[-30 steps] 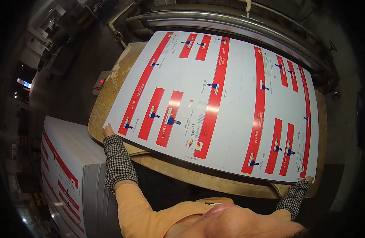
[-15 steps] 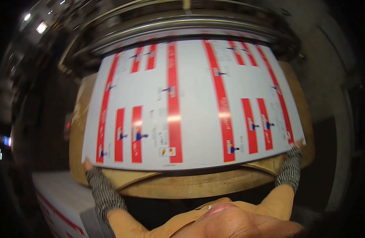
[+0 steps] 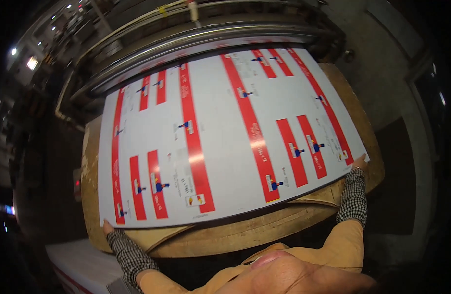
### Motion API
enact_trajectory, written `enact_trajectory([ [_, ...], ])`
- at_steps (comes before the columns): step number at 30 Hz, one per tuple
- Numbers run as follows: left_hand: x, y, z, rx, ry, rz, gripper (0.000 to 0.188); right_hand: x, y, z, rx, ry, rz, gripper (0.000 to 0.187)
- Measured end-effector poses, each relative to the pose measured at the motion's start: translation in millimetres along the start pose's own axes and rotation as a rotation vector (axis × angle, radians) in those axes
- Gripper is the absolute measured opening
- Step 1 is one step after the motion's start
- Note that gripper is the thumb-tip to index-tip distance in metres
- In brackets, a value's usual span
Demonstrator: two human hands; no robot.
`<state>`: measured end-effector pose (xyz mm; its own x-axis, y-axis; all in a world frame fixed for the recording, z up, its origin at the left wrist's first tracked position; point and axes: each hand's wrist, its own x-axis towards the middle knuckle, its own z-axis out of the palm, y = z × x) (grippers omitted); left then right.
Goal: Manually feeding large printed paper sheets from a stack into an industrial roller machine.
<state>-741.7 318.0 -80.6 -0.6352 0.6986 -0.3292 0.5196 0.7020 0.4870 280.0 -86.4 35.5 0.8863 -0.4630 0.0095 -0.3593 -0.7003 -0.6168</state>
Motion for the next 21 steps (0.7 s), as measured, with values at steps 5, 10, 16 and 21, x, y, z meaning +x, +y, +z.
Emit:
enact_trajectory([
  [5,-60.9,78.1,35.7,-0.45,0.002,-0.07,0.048,18.3,-4.7,-8.6,0.405,-0.023,0.173,0.062],
  [10,-61.1,64.9,28.0,-0.518,0.154,-0.14,0.044,-0.9,-8.6,-1.4,0.214,0.033,0.071,0.071],
  [16,-120.5,74.0,30.5,-0.495,0.475,0.066,0.045,8.2,-20.9,20.2,0.317,0.082,0.075,0.069],
  [21,-353.6,119.0,66.2,-0.924,-0.655,0.116,0.033,-71.3,-48.7,-23.4,0.051,-0.022,0.009,0.068],
])
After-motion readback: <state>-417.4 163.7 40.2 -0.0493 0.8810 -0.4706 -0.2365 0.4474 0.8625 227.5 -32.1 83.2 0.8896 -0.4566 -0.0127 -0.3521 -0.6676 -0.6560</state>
